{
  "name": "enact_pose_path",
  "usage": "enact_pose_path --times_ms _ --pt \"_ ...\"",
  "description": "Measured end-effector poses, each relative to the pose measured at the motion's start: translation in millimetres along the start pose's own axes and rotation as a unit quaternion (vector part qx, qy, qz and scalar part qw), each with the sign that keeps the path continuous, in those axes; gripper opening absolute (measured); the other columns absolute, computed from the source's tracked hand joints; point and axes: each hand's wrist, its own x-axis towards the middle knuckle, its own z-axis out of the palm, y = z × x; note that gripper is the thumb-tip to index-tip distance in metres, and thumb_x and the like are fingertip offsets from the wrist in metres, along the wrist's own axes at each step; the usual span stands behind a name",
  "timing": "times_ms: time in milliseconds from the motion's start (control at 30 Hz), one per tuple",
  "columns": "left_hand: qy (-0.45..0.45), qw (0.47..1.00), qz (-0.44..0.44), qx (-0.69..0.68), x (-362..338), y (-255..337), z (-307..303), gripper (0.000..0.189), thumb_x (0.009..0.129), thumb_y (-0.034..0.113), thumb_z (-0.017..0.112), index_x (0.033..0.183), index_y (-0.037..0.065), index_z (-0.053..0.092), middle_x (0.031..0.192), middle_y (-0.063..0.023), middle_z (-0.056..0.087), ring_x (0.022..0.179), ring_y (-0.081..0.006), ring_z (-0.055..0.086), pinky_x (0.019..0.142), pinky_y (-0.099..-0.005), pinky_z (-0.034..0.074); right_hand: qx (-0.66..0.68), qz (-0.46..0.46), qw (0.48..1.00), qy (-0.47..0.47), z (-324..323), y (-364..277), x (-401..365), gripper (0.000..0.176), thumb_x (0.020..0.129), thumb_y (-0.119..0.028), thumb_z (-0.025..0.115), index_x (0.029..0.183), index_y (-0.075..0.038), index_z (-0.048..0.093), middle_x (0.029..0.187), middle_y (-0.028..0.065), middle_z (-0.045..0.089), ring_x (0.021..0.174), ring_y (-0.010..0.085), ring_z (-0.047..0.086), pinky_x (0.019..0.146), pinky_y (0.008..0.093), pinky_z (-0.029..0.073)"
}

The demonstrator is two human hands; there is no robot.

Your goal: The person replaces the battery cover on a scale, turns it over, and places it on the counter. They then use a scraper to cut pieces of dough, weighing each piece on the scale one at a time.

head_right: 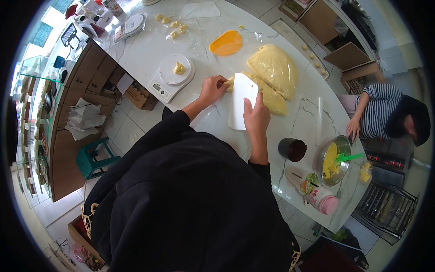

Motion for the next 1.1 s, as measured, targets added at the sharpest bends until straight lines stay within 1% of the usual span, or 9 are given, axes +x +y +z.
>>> enact_pose_path --times_ms 300,500,600,667,800,900,967,1067,1100 --pt "0.010 0.998 -0.055 -0.024 -12 -3 -20 0.012 0.075 0.004 0.067 0.085 -0.002 0.065 0.071 -0.0126 0.066 0.062 -0.0170 0.064 0.061 -0.0278 0.051 -0.013 -0.025 1.000 -0.010 3 0 1 0.030 0.086 -0.025 0.059 0.101 -0.001 0.050 0.078 0.0241 0.062 0.073 0.0427 0.059 0.061 0.0465 0.045" --pt "0.021 1.000 0.016 0.008 -18 -9 -22 0.010 0.075 0.003 0.066 0.084 -0.003 0.065 0.069 -0.0136 0.065 0.059 -0.0170 0.062 0.058 -0.0277 0.049 -0.077 -0.048 0.993 -0.081 7 -18 14 0.036 0.086 -0.029 0.058 0.108 -0.004 0.046 0.070 0.0224 0.061 0.067 0.0418 0.060 0.058 0.0494 0.045" --pt "0.021 0.999 0.029 0.016 -19 -12 -23 0.010 0.075 0.003 0.066 0.084 -0.002 0.065 0.070 -0.0140 0.065 0.059 -0.0183 0.063 0.057 -0.0280 0.049 -0.125 -0.071 0.984 -0.105 10 -40 19 0.033 0.086 -0.029 0.056 0.107 -0.006 0.045 0.070 0.0199 0.062 0.066 0.0390 0.061 0.057 0.0480 0.046" --pt "0.025 0.998 0.048 0.019 -21 -8 -25 0.009 0.072 0.002 0.064 0.080 -0.001 0.064 0.071 -0.0172 0.062 0.060 -0.0277 0.061 0.057 -0.0345 0.047 -0.166 -0.076 0.972 -0.149 15 -51 21 0.030 0.087 -0.027 0.056 0.105 -0.006 0.045 0.070 0.0184 0.063 0.067 0.0374 0.062 0.058 0.0472 0.047" --pt "0.032 0.999 0.037 0.016 -22 -9 -26 0.007 0.072 0.002 0.064 0.077 -0.002 0.064 0.067 -0.0163 0.061 0.060 -0.0277 0.062 0.058 -0.0344 0.048 -0.188 -0.086 0.966 -0.158 27 -60 20 0.028 0.087 -0.026 0.055 0.104 -0.007 0.045 0.070 0.0173 0.064 0.067 0.0359 0.063 0.057 0.0464 0.047" --pt "-0.016 1.000 0.002 0.013 -23 -4 -30 0.026 0.072 0.007 0.068 0.096 0.000 0.063 0.082 -0.0163 0.063 0.064 -0.0276 0.061 0.061 -0.0348 0.049 -0.184 -0.077 0.971 -0.128 28 -58 19 0.034 0.086 -0.028 0.057 0.110 -0.008 0.045 0.068 0.0174 0.063 0.064 0.0367 0.063 0.055 0.0468 0.047" --pt "0.020 1.000 -0.001 -0.004 -26 22 -39 0.058 0.070 0.013 0.072 0.123 0.006 0.049 0.107 -0.0159 0.057 0.074 -0.0261 0.060 0.068 -0.0347 0.049 -0.176 -0.060 0.977 -0.101 19 -59 18 0.036 0.086 -0.029 0.056 0.112 -0.007 0.045 0.068 0.0180 0.063 0.064 0.0373 0.062 0.056 0.0471 0.047" --pt "0.044 0.997 0.055 0.024 -17 28 -59 0.083 0.067 0.018 0.075 0.138 0.011 0.031 0.122 -0.0149 0.047 0.085 -0.0264 0.056 0.076 -0.0353 0.048 -0.157 -0.024 0.986 -0.054 4 -49 15 0.039 0.087 -0.031 0.056 0.115 -0.007 0.045 0.068 0.0195 0.062 0.065 0.0390 0.061 0.056 0.0479 0.046" --pt "0.083 0.988 0.099 0.080 -11 31 -72 0.072 0.069 0.016 0.073 0.133 0.012 0.039 0.120 -0.0145 0.049 0.092 -0.0275 0.056 0.080 -0.0351 0.047 -0.146 -0.009 0.989 -0.034 -1 -43 15 0.040 0.087 -0.032 0.055 0.115 -0.006 0.046 0.069 0.0203 0.062 0.065 0.0401 0.061 0.056 0.0484 0.045"
